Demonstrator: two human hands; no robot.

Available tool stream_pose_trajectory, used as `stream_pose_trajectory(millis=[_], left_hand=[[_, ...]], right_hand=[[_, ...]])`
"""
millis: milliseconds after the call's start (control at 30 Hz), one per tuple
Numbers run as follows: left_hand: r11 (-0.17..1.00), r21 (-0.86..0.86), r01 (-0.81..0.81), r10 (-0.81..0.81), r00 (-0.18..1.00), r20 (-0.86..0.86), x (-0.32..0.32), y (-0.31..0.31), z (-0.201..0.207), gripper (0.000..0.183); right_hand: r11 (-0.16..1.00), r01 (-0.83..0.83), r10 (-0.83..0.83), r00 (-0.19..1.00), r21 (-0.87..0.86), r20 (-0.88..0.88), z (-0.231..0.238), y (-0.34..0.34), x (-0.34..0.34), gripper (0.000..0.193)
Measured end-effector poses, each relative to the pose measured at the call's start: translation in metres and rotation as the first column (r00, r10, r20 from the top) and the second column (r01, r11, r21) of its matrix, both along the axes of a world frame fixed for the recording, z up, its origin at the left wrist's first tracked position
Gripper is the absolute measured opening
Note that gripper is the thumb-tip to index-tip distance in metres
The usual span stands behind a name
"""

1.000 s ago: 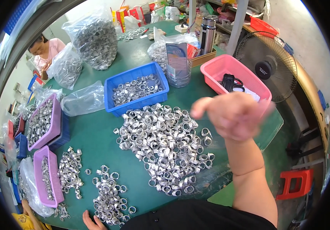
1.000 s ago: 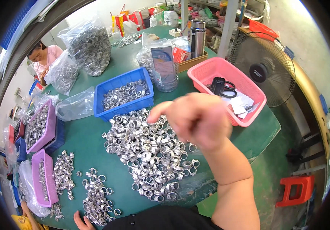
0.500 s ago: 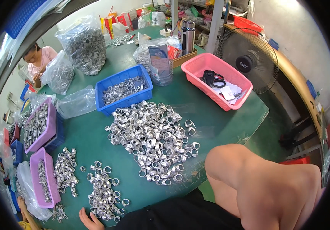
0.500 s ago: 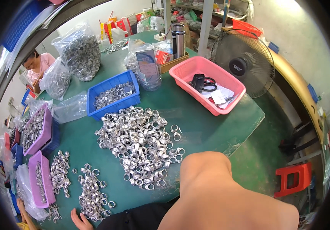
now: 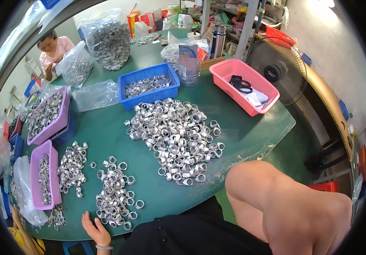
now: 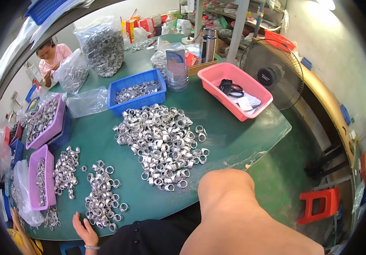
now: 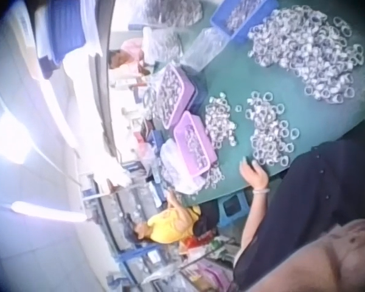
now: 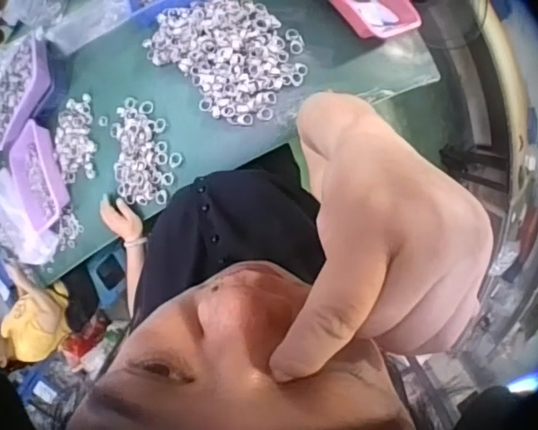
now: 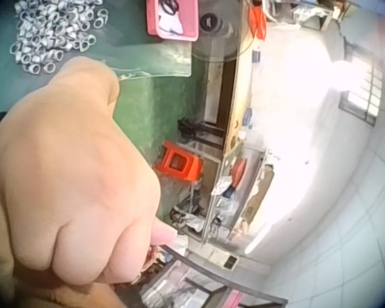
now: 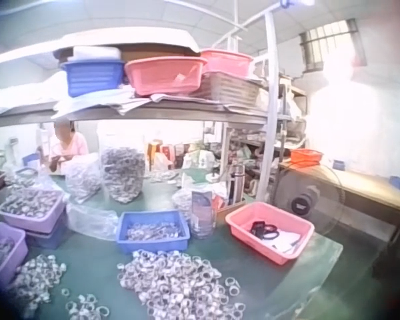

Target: The person picks up metal ring-like components from a pile, fits a small white circular insert into the center of each ring using their hands, and then places the assembled pieces into a separate pile on the workbench.

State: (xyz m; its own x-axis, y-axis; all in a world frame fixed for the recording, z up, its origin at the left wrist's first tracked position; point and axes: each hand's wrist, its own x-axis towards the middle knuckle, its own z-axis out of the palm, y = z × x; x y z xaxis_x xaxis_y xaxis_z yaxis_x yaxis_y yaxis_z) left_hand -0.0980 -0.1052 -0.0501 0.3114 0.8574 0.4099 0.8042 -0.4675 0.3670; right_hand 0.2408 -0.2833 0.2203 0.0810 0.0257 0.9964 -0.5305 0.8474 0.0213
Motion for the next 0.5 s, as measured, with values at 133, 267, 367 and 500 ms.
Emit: stream_pose_trajectory(millis=[133, 267, 367, 500], left_hand=[[0.999, 0.016, 0.031, -0.031, 0.999, 0.033, -0.001, -0.002, 0.003, 0.037], [0.998, 0.034, 0.057, -0.059, 0.997, 0.051, -0.003, -0.003, 0.003, 0.038], [0.997, 0.037, 0.063, -0.066, 0.996, 0.066, -0.002, -0.004, 0.006, 0.038], [0.997, 0.043, 0.067, -0.070, 0.994, 0.089, -0.003, -0.004, 0.006, 0.039]], right_hand=[[0.998, 0.023, -0.022, 1.000, 0.053, -0.016, -0.007, 0.005, -0.018, 0.018], [0.998, -0.014, 0.014, 1.000, 0.057, -0.011, -0.008, 0.009, -0.031, 0.018], [0.997, -0.075, 0.074, 0.997, 0.010, 0.013, -0.006, 0.014, -0.035, 0.019], [0.986, -0.154, 0.157, 0.986, -0.060, 0.052, -0.003, 0.019, -0.040, 0.020]])
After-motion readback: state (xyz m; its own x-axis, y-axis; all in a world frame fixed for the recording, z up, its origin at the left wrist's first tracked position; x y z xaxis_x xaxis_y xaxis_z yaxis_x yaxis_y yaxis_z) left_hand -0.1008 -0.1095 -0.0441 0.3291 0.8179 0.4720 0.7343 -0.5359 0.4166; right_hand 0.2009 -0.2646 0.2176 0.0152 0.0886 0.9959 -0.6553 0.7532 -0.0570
